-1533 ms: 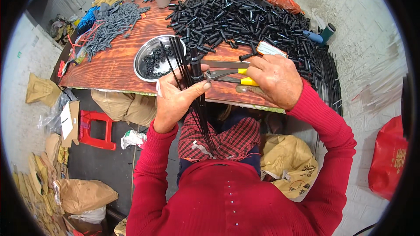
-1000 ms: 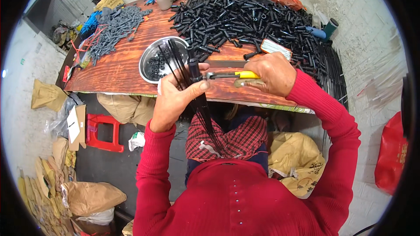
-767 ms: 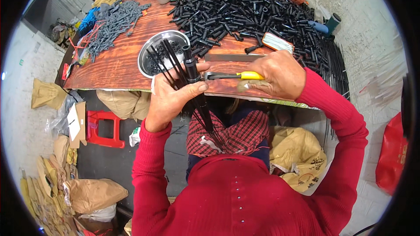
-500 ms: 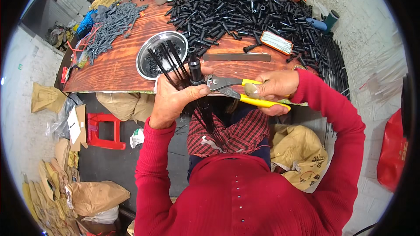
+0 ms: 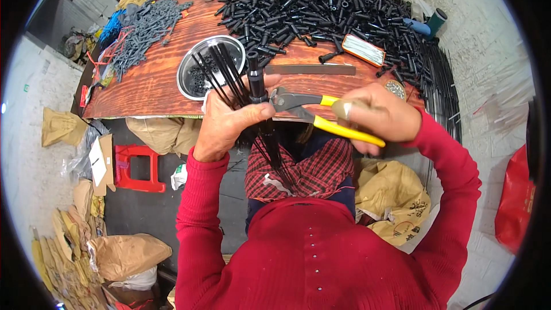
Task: Bundling black plastic rods together using adhesive tape and attaching a circular base component.
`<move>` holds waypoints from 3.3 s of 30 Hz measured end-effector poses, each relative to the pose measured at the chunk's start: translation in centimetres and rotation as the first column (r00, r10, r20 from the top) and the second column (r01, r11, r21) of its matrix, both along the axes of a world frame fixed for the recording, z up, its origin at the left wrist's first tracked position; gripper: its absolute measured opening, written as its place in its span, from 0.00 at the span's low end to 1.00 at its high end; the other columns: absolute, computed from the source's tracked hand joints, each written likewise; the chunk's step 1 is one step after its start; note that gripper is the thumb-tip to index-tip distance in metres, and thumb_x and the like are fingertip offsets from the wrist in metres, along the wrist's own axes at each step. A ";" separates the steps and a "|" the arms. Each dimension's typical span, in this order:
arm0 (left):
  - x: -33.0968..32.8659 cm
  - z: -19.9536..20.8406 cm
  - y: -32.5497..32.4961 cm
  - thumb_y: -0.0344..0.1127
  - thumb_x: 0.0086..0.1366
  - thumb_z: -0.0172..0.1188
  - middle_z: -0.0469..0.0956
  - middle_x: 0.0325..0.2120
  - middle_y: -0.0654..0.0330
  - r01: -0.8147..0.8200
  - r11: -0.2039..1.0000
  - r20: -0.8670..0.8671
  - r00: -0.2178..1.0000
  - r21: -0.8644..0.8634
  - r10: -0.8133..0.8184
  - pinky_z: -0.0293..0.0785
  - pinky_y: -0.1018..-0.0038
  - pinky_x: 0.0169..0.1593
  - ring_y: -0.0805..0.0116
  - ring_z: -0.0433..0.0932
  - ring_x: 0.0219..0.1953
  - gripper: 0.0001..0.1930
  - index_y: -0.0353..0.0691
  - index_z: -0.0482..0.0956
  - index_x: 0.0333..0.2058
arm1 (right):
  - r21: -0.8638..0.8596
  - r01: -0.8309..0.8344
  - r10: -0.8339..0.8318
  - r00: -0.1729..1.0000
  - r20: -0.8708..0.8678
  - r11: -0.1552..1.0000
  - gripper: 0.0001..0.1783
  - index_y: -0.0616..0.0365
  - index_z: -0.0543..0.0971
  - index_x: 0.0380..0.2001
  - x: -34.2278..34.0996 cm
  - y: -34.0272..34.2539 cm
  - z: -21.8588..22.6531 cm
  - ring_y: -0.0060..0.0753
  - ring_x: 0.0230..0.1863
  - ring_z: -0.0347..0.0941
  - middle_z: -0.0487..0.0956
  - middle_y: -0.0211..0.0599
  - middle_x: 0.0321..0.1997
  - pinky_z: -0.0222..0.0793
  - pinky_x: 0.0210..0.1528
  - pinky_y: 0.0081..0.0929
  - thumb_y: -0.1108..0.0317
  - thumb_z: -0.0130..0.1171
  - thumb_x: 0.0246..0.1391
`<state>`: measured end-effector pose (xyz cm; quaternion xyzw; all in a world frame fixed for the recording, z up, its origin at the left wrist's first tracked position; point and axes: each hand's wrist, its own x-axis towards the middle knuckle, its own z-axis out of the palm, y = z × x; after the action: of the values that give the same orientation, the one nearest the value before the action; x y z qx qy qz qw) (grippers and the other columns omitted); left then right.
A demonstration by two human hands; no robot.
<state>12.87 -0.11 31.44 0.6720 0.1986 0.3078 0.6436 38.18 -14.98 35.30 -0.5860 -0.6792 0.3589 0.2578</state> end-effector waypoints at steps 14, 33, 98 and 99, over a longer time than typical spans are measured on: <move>-0.2 -0.2 0.4 0.30 0.52 0.72 0.84 0.36 0.62 0.012 0.999 -0.033 0.999 0.046 -0.010 0.75 0.76 0.47 0.76 0.78 0.36 0.22 0.34 0.83 0.47 | 0.477 -0.085 -0.192 0.844 0.501 0.875 0.21 0.63 0.79 0.40 -1.4 -2.1 -0.8 0.38 0.19 0.76 0.78 0.43 0.23 0.70 0.22 0.29 0.54 0.62 0.56; -0.8 -1.5 2.1 0.31 0.44 0.78 0.84 0.41 0.61 0.175 0.984 0.033 0.984 -0.029 -0.174 0.73 0.73 0.51 0.74 0.78 0.42 0.28 0.34 0.80 0.46 | -0.474 -0.329 -0.256 0.530 -0.808 0.817 0.42 0.67 0.71 0.39 -1.8 -0.3 -9.2 0.14 0.08 0.52 0.61 0.29 0.10 0.45 0.06 0.13 0.29 0.40 0.62; -1.9 -0.9 1.7 0.41 0.52 0.75 0.84 0.30 0.61 -0.036 0.982 -0.105 0.993 0.185 0.057 0.76 0.76 0.40 0.76 0.79 0.32 0.22 0.34 0.84 0.43 | -0.235 -0.196 0.060 0.872 -0.486 0.952 0.24 0.61 0.69 0.64 -0.3 3.0 -1.0 0.18 0.33 0.75 0.81 0.36 0.38 0.74 0.38 0.18 0.63 0.50 0.68; -1.9 -1.0 1.6 0.41 0.52 0.75 0.84 0.30 0.61 -0.046 0.986 -0.107 0.992 0.163 0.064 0.76 0.76 0.41 0.76 0.79 0.32 0.23 0.34 0.84 0.43 | -0.235 -0.197 0.060 0.871 -0.487 0.952 0.24 0.61 0.69 0.64 -0.3 3.0 -1.0 0.18 0.33 0.75 0.81 0.36 0.38 0.74 0.38 0.18 0.63 0.50 0.68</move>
<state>10.98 1.53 30.49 0.7321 0.2274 0.3021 0.5666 37.86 -11.95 34.32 -0.4637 -0.5760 0.5992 0.3068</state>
